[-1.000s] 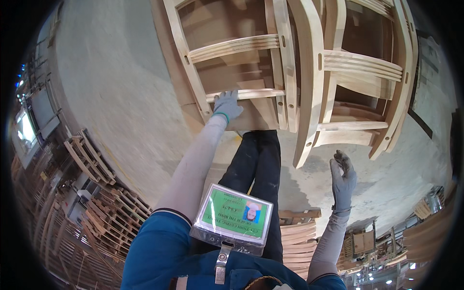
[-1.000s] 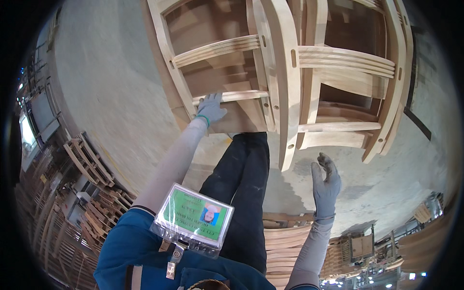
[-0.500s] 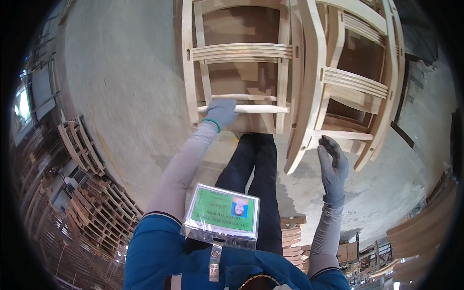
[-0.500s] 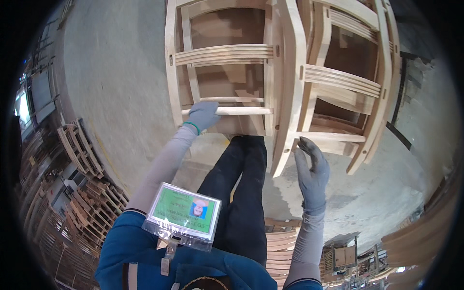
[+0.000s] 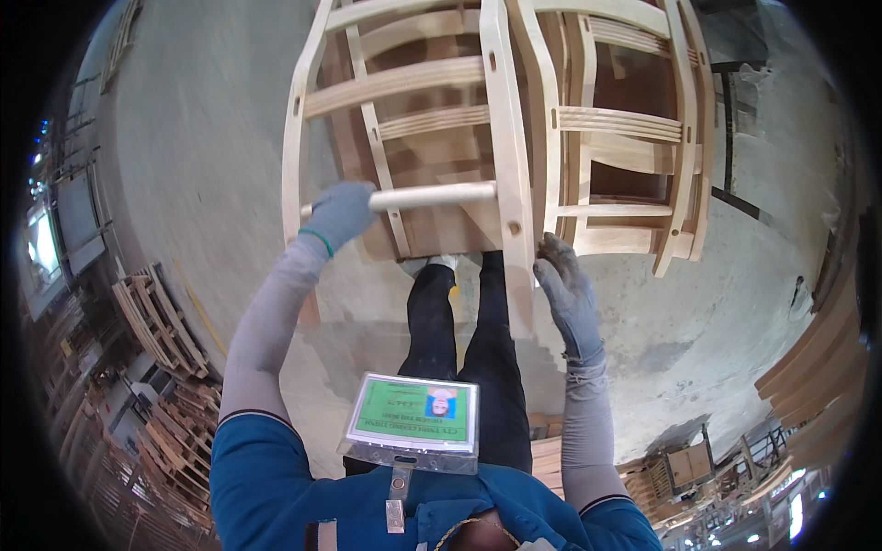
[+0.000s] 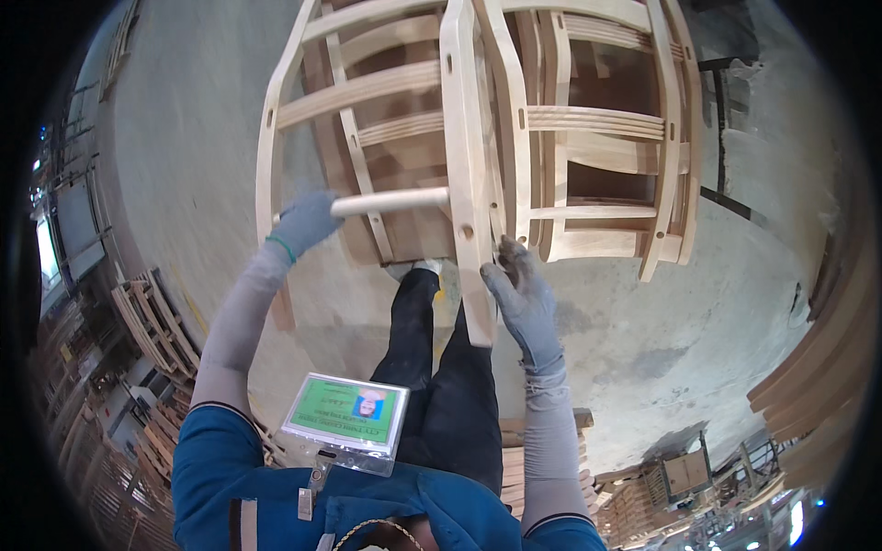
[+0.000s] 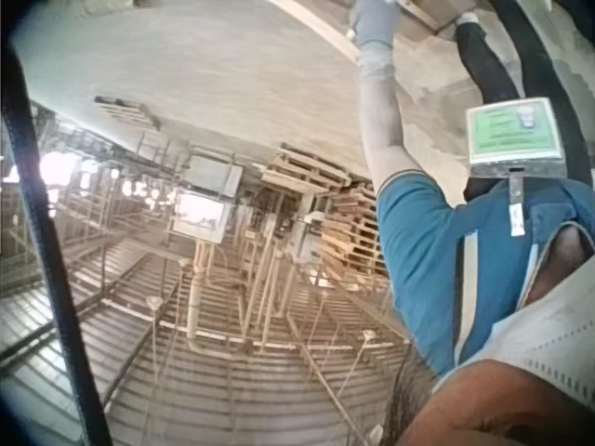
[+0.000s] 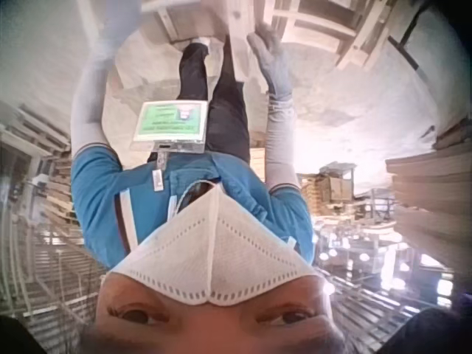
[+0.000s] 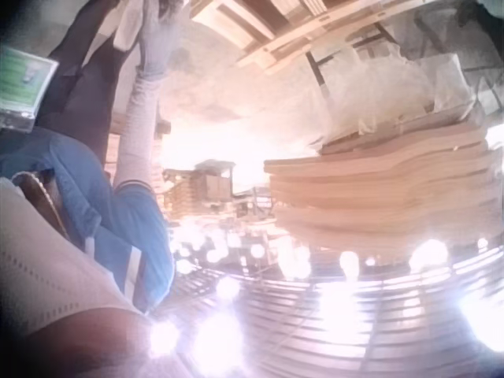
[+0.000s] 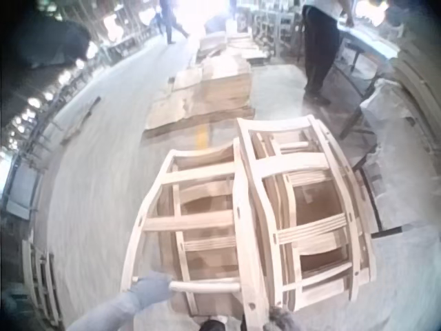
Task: The person applies a light-colored finish to wooden chair frames using a brush and container. They repeatedly dip the brush into the container and coat the chair surfaces, then move the finished chairs to a nearby table.
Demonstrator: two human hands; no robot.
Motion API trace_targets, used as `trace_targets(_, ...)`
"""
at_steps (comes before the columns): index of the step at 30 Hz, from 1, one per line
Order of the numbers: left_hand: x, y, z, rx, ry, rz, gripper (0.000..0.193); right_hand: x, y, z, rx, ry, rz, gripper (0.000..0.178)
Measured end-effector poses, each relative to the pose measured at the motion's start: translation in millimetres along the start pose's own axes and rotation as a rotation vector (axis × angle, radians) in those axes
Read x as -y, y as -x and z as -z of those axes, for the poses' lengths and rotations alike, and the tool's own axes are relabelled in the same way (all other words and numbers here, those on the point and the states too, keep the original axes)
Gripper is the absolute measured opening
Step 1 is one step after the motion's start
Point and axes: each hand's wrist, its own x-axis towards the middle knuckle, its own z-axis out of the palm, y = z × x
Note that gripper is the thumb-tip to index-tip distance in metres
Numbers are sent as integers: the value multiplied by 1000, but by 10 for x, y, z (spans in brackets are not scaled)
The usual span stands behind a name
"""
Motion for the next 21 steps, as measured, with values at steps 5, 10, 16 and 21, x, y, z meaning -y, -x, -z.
trace_targets(5, -299, 1059, 390, 173, 68, -56, 21, 428, 327, -266, 80, -134, -178, 65)
trace_targets(10, -599, 2015, 626, 257, 184, -269, 31, 756, 1107, -42, 119, -139, -262, 69)
trace_targets(16, -926, 2612, 617, 271, 467, -510, 40, 969, 1706, 218, 2, -20, -364, 63)
trace_targets(21, -991, 2541, 506, 312, 586, -530, 45, 895, 1642, 342, 37, 6, -393, 64)
